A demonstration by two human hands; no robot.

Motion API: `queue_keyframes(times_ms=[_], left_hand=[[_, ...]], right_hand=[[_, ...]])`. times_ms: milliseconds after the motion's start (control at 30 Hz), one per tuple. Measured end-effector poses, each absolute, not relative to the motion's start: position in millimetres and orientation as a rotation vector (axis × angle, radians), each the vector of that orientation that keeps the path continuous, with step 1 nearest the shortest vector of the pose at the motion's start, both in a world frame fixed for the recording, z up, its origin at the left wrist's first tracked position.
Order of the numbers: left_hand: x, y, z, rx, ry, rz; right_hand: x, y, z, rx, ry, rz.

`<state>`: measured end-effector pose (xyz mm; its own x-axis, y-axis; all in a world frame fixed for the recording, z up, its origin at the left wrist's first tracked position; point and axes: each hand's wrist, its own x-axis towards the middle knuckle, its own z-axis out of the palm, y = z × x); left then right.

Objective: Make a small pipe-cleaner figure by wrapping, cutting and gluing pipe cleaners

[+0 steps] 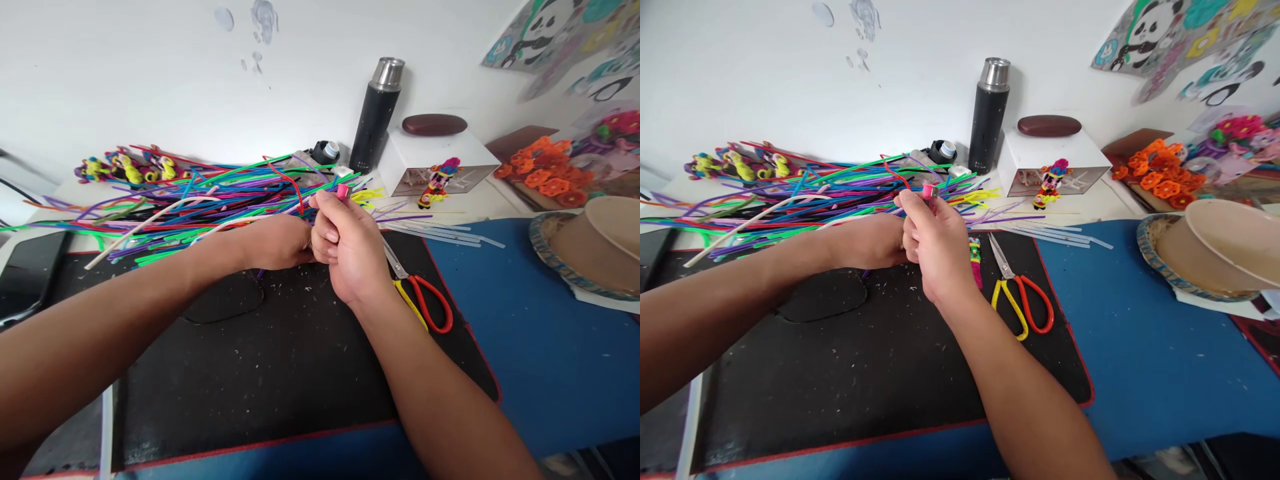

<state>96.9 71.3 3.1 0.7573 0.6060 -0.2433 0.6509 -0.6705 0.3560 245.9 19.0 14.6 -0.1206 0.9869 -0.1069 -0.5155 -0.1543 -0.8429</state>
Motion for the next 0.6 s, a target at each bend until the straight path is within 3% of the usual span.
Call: queue_keyframes(times_ms=[600], left_hand=[[104.3, 84.9, 7.0, 2.555, 1.024, 0.015]], right_hand=[[274.8, 29.6, 26.2, -0.831, -0.868, 1.398]])
